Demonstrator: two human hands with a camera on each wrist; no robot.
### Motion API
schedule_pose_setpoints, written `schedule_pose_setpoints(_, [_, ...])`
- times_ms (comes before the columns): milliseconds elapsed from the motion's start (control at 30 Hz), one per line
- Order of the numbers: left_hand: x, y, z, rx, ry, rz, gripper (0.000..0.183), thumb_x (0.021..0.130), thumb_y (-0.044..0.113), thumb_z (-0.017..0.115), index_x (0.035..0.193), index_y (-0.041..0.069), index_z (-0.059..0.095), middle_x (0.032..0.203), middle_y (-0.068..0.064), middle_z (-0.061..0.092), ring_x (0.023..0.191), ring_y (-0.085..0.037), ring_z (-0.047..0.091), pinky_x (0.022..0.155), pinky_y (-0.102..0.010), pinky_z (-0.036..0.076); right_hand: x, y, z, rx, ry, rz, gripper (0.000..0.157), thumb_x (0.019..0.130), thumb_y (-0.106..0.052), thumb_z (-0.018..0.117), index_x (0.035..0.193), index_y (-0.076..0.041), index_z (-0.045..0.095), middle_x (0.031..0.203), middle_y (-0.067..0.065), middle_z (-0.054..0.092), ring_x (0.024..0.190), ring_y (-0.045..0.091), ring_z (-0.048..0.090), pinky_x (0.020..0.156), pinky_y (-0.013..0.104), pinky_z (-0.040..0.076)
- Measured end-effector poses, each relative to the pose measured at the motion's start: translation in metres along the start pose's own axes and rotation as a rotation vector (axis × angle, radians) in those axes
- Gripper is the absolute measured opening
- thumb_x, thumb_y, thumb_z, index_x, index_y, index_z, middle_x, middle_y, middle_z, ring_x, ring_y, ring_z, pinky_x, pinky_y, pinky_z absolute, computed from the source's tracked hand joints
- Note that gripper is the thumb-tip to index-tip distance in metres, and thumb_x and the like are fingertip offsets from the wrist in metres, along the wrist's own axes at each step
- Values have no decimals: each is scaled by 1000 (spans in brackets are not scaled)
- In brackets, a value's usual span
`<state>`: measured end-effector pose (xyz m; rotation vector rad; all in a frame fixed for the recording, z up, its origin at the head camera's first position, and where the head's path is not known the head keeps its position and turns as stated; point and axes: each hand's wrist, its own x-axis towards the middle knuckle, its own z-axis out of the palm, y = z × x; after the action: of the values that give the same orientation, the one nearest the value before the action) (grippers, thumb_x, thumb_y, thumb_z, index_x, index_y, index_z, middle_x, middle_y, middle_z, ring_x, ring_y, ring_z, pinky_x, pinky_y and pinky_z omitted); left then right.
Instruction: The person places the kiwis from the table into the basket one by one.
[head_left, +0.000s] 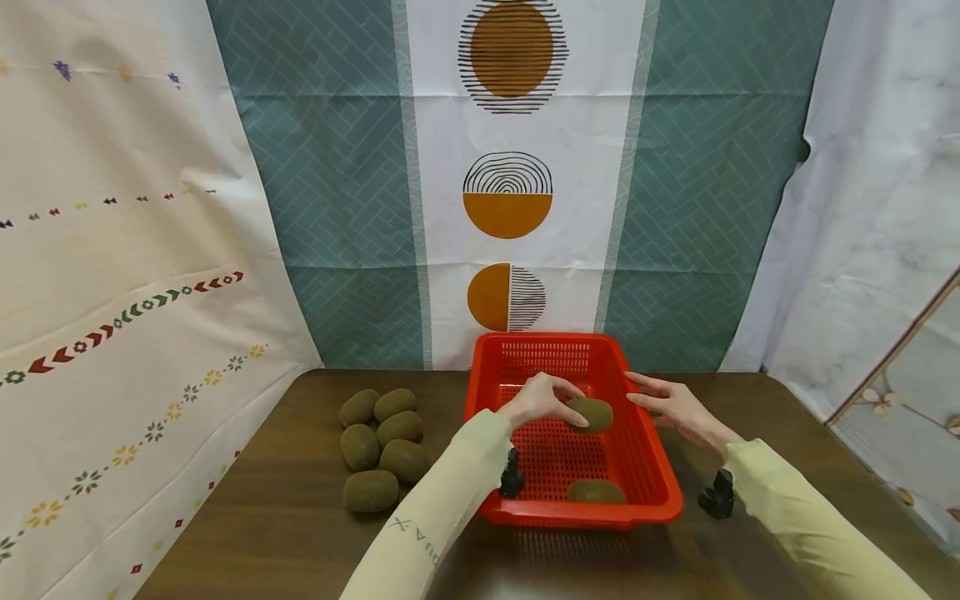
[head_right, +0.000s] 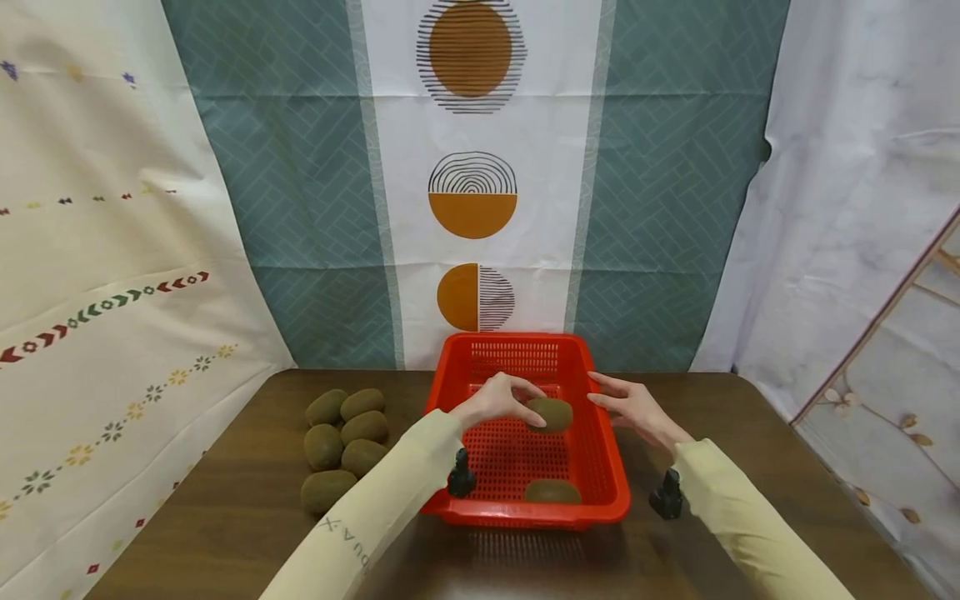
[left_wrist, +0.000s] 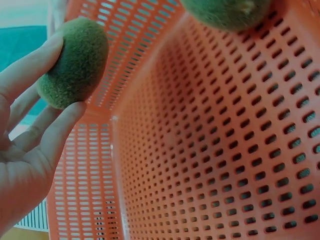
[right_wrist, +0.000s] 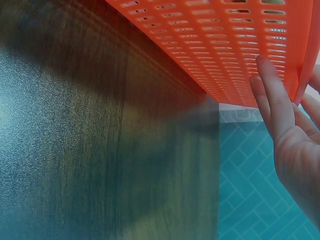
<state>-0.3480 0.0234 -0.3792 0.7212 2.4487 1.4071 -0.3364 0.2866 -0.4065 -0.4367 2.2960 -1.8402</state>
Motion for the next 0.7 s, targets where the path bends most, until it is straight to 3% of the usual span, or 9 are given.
schedule_pose_setpoints(200, [1,-4,3,-32,-102,-17,32,71,11,79,101,7,69,91,2,63,77,-12,56,66,-31,51,0,0,0,1,1,-2,59,91,-19,57,140,-1,29,136,26,32,115,39,42,81,49,44])
schedule_pose_setpoints(467, [3,-10,11,-27,-176,-80,31,69,10,80,98,9,70,88,5,63,76,-10,57,64,-28,51,0,-2,0,11,8,5,58,90,-18,57,140,-1,31,135,25,34,110,36,47,79,47,45])
schedule_pose_setpoints(700, [2,-14,14,-69,-240,-95,31,70,8,79,99,7,69,89,3,63,78,-10,57,64,-28,51,0,-1,0,15,9,12,58,91,-17,57,140,-1,31,134,25,35,107,34,51,78,47,46])
